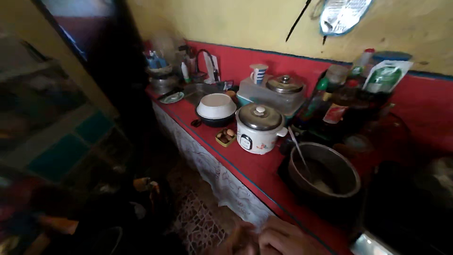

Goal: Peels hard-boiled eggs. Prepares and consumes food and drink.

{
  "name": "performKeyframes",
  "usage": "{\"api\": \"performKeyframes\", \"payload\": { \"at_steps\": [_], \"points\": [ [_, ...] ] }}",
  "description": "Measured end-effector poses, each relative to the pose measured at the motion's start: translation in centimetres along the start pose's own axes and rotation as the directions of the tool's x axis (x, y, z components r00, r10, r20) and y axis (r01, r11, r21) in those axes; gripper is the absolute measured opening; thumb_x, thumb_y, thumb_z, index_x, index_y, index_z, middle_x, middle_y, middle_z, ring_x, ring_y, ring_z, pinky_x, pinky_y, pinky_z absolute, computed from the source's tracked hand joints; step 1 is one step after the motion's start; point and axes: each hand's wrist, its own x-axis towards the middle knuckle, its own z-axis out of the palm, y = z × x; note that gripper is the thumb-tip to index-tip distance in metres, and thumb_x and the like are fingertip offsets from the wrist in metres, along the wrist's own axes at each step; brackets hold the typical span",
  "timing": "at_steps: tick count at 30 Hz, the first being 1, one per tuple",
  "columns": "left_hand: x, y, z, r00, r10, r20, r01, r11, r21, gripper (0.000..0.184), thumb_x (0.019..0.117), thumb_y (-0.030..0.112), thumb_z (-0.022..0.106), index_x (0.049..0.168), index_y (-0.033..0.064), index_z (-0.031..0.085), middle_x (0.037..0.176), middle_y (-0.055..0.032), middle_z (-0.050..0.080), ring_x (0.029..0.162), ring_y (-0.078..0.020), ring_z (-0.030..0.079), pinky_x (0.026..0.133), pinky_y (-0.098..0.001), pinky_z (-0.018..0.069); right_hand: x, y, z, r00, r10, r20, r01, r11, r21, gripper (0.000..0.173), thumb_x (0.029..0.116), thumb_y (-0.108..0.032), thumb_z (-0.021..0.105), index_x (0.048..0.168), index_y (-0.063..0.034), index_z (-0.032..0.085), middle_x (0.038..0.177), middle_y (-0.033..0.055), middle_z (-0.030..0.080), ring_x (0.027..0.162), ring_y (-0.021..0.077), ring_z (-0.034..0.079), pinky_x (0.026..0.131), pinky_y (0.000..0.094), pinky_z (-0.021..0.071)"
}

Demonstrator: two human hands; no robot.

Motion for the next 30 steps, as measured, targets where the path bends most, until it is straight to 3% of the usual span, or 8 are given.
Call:
{"api": "performKeyframes", "payload": {
  "at_steps": [3, 5, 8, 16, 20, 26, 28, 30],
  "points": [
    [3.0, 2.8, -3.5, 0.977, 0.21, -0.04, -0.183, 0.919, 0.348, 0.054, 0.1067, 0.039, 0.048, 0.128, -0.0091, 0.06, 0.121, -0.0097, 0.068, 0.113, -0.0101, 0.063, 0.101, -0.033, 0.0508, 3.7, 4.0, -1.4, 0.993, 0.111, 0.039, -0.11, 0.994, -0.019, 0.014, 0.0984, -0.01, 0.065, 0.095, 0.0027, 0.07, 0.091, 0.0175, 0.069, 0.086, 0.0265, 0.07, 0.079, 0.0373, 0.059],
    [4.8, 4.1, -4.2, 0.932, 0.357, -0.069, -0.248, 0.764, 0.596, 0.033, 0.1011, 0.021, 0.062, 0.113, -0.0083, 0.07, 0.11, -0.0147, 0.072, 0.105, -0.0152, 0.068, 0.097, -0.035, 0.0544, 5.9, 6.7, -1.3, 0.987, 0.143, 0.068, -0.143, 0.99, -0.004, 0.012, 0.0977, -0.009, 0.064, 0.095, 0.0024, 0.069, 0.089, 0.0168, 0.069, 0.083, 0.0264, 0.07, 0.077, 0.0383, 0.0591],
    [7.9, 4.9, -4.7, 0.85, 0.506, -0.145, -0.139, 0.482, 0.865, 0.017, 0.0927, 0.015, 0.072, 0.095, -0.0014, 0.077, 0.093, -0.0146, 0.076, 0.09, -0.0276, 0.073, 0.091, -0.0504, 0.0543, 9.0, 9.4, -1.0, 0.974, 0.194, 0.113, -0.201, 0.978, 0.052, 0.013, 0.0974, -0.007, 0.062, 0.094, 0.004, 0.07, 0.087, 0.0175, 0.07, 0.08, 0.0264, 0.07, 0.075, 0.0391, 0.0586],
    [12.9, 6.8, -12.0, 0.731, 0.652, -0.2, -0.072, 0.365, 0.928, 0.013, 0.0905, 0.011, 0.072, 0.084, 0.0015, 0.076, 0.081, -0.0107, 0.074, 0.081, -0.0227, 0.072, 0.088, -0.0424, 0.0546, 16.5, 15.7, 2.0, 0.898, 0.417, 0.143, -0.431, 0.765, 0.478, 0.017, 0.1009, -0.008, 0.055, 0.096, 0.0051, 0.065, 0.079, 0.0049, 0.061, 0.07, 0.0037, 0.055, 0.066, 0.0202, 0.0472],
    [15.5, 8.5, -16.7, 0.699, 0.713, -0.062, -0.102, 0.185, 0.977, 0.012, 0.0896, 0.011, 0.07, 0.081, 0.0038, 0.075, 0.076, -0.0101, 0.072, 0.076, -0.0229, 0.071, 0.085, -0.0408, 0.0541, 20.3, 17.3, 3.3, 0.861, 0.504, 0.074, -0.472, 0.734, 0.488, 0.017, 0.1014, -0.007, 0.053, 0.096, 0.0064, 0.063, 0.079, 0.0055, 0.059, 0.07, 0.0054, 0.055, 0.066, 0.0224, 0.0478],
    [18.9, 11.3, -23.2, 0.671, 0.72, 0.178, -0.237, -0.02, 0.971, 0.012, 0.0914, 0.014, 0.068, 0.084, 0.0086, 0.076, 0.069, -0.007, 0.068, 0.07, -0.0192, 0.066, 0.086, -0.0359, 0.0497, 25.3, 18.1, 5.1, 0.717, 0.696, -0.031, -0.569, 0.611, 0.55, 0.018, 0.1026, -0.008, 0.052, 0.096, 0.0054, 0.062, 0.077, 0.0032, 0.057, 0.069, 0.0052, 0.055, 0.067, 0.0237, 0.0481],
    [20.0, 11.5, -24.2, 0.677, 0.697, 0.236, -0.321, -0.009, 0.947, 0.014, 0.0929, 0.014, 0.067, 0.084, 0.0088, 0.076, 0.069, -0.007, 0.067, 0.07, -0.0189, 0.065, 0.086, -0.0356, 0.0496, 25.6, 17.8, 5.8, 0.634, 0.765, -0.113, -0.594, 0.576, 0.561, 0.019, 0.1027, -0.009, 0.051, 0.097, 0.0061, 0.063, 0.077, 0.0042, 0.058, 0.069, 0.0063, 0.055, 0.067, 0.025, 0.0486],
    [21.5, 11.6, -24.5, 0.738, 0.621, 0.266, -0.405, 0.091, 0.91, 0.013, 0.0923, 0.013, 0.066, 0.085, 0.0084, 0.076, 0.074, -0.0077, 0.07, 0.075, -0.02, 0.068, 0.087, -0.0375, 0.0515, 24.9, 17.3, 5.8, 0.548, 0.811, -0.206, -0.606, 0.554, 0.571, 0.019, 0.1027, -0.009, 0.053, 0.1, 0.0065, 0.064, 0.081, 0.006, 0.061, 0.073, 0.0078, 0.058, 0.07, 0.0263, 0.0504]
  ]
}}
